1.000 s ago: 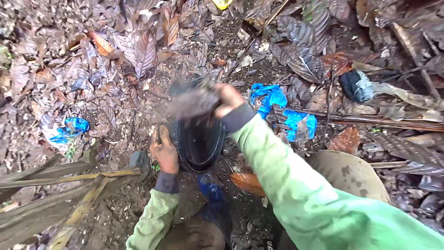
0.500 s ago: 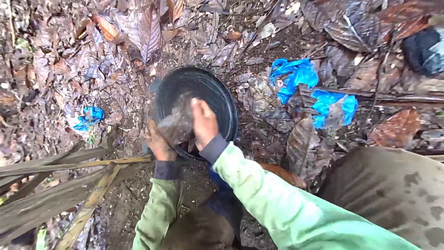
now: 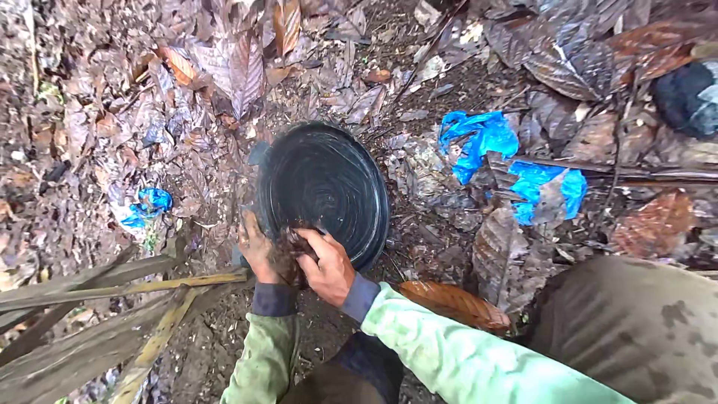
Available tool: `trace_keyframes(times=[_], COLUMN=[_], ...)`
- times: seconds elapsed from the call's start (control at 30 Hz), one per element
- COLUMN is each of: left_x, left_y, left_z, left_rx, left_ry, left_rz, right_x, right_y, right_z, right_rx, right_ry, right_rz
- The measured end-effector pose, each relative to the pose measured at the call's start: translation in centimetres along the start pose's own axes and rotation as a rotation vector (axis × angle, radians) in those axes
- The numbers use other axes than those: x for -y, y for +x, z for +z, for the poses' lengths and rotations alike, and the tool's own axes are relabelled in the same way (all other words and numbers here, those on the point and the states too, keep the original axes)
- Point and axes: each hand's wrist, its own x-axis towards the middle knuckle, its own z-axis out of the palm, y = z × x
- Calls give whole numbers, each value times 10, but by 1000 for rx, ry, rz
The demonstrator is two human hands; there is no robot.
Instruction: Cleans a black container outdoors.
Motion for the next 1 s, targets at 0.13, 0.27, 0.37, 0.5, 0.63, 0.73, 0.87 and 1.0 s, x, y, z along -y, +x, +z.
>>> trace_keyframes(times=[0.13,0.27,0.37,0.5,0.63,0.73,0.87,1.0], left_x=[0,-8,-16,-20,-22,-19,-18,-21], left_y=[-1,-4,-10,-17,-21,-23,-28,-35], left_z=[3,10,15,21,24,26,25,28], left_rx=[64,52,43,0,-16,-40,-35,-46], left_ry=[-109,-58,-66,-15,-17,-34,-58,-59], left_rz=[48,91,108,125,136,140,133,123], right_x=[22,33,32,18,-4,-31,-80,-117], right_y=[52,83,118,171,208,222,227,199], right_z=[1,-5,-21,-51,-77,-87,-98,-116], right_rx=[-21,-128,-189,-292,-336,-347,-327,-269], right_ry=[5,37,106,196,212,193,181,30], right_rz=[164,310,445,625,815,901,915,901])
